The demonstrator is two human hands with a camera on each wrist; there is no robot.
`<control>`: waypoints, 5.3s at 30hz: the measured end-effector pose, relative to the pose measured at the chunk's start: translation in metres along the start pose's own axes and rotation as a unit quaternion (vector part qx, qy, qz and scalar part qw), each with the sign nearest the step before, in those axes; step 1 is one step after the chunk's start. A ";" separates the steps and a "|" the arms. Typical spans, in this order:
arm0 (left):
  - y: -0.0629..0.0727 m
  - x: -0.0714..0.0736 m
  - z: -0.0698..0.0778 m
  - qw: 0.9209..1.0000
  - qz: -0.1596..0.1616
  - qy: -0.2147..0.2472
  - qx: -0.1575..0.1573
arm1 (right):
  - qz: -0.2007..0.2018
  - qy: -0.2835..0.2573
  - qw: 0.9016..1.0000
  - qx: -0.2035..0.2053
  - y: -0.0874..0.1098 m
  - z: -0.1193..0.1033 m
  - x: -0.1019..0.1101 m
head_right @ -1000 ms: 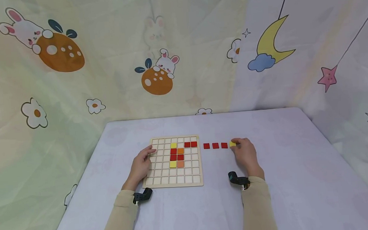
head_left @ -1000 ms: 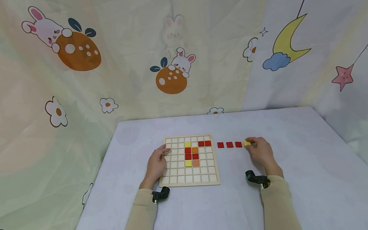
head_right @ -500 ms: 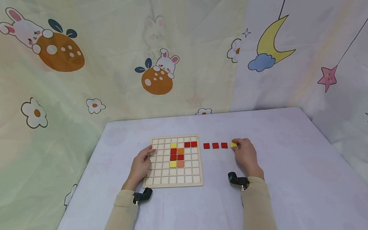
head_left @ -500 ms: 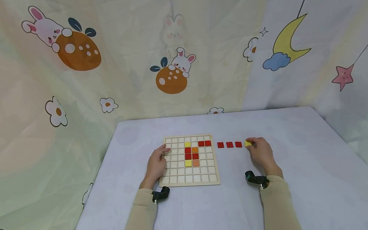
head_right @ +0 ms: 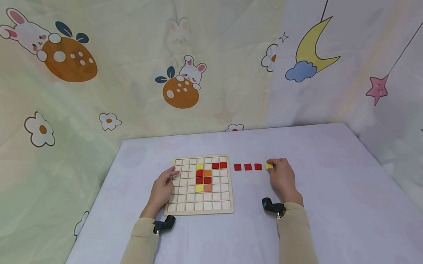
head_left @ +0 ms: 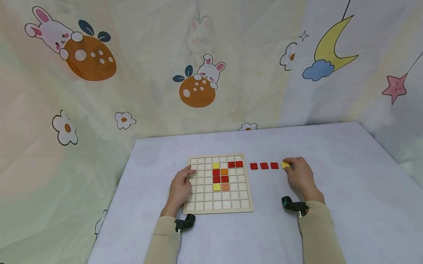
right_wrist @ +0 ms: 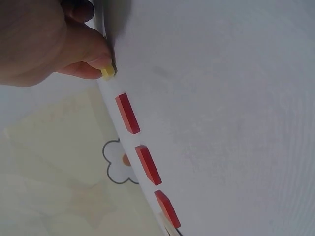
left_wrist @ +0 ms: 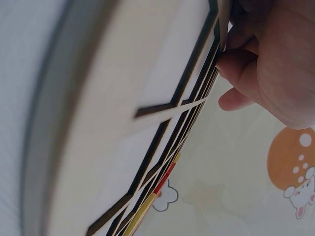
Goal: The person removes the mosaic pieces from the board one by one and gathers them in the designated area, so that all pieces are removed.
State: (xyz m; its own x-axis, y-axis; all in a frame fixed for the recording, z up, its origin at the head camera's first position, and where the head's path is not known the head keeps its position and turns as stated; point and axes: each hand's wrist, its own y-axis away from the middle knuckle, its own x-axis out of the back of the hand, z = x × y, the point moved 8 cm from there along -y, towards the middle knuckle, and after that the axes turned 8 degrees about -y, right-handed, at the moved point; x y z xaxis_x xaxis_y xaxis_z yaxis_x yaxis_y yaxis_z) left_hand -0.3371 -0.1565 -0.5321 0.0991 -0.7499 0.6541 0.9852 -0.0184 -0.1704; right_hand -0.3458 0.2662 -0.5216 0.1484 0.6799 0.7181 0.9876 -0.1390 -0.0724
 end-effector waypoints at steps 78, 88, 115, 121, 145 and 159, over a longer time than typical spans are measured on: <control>-0.003 -0.002 -0.002 1.000 -0.011 -0.001 0.008 | -0.107 -0.019 0.980 0.166 0.042 -0.140 -0.112; -0.002 0.000 0.000 1.000 -0.008 -0.009 -0.005 | -0.152 -0.019 0.975 0.162 0.047 -0.145 -0.118; -0.001 0.001 0.003 1.000 -0.002 -0.011 -0.011 | -0.179 -0.010 0.971 0.160 0.051 -0.149 -0.124; -0.001 0.002 0.003 1.000 -0.002 -0.008 -0.016 | -0.183 -0.011 0.968 0.170 0.054 -0.153 -0.123; -0.001 0.001 0.001 1.000 -0.009 -0.003 0.004 | -0.203 -0.037 0.968 0.146 0.054 -0.149 -0.116; -0.001 0.001 0.001 1.000 -0.008 -0.003 -0.002 | -0.170 -0.039 0.979 0.108 0.034 -0.118 -0.086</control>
State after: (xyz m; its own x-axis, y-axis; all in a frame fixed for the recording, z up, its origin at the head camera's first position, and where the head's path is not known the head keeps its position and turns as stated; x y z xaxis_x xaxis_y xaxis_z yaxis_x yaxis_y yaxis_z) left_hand -0.3378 -0.1562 -0.5306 0.0850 -0.7458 0.6608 0.9861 -0.0322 -0.1631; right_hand -0.3311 0.1183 -0.5046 -0.1952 0.7141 0.6723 0.9672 0.2540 0.0111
